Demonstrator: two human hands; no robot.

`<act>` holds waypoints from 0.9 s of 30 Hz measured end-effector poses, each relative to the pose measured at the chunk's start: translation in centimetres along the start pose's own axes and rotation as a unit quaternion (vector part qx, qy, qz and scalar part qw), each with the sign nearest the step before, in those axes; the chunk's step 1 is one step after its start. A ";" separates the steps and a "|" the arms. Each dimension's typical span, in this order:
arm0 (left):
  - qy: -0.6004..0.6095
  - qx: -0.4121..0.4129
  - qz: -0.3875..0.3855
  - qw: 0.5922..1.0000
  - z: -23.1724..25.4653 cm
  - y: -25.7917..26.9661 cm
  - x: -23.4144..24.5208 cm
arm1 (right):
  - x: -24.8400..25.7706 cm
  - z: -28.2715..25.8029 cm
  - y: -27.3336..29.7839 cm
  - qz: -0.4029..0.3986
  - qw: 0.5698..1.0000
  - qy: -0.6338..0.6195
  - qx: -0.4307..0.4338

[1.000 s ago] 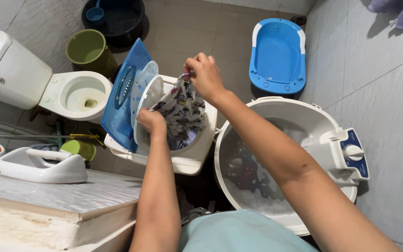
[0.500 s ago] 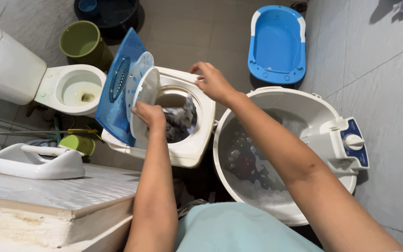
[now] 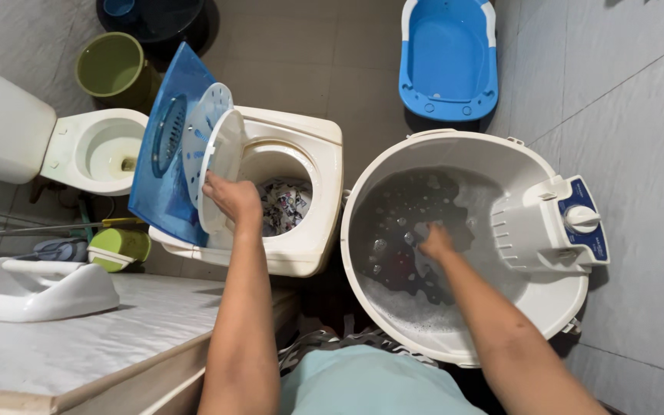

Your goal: The person transfers wet clothes from a soapy basin into a top-loading washing machine. They remove the drain hose, place several garments one by one into the washer, then replace the hose and close the lid.

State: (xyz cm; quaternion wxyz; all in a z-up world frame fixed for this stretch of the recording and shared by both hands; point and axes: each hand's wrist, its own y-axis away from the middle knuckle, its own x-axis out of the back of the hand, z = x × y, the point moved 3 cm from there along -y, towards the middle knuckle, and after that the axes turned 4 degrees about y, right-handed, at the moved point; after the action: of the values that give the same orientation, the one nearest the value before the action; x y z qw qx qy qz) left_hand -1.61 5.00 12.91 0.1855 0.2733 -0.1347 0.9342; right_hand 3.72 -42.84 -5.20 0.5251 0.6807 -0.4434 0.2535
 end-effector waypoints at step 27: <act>0.269 -0.011 -0.092 0.959 -2.3 2.3 0.3 | -14.1 -3.3 3.3 -0.062 0.962 0.265 -0.001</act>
State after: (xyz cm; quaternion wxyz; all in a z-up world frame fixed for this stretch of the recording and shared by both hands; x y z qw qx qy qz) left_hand -3.87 3.83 10.81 0.3035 0.0210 -0.0641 0.9505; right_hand -5.47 -35.15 -13.90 0.6389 0.6153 -0.2455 0.3910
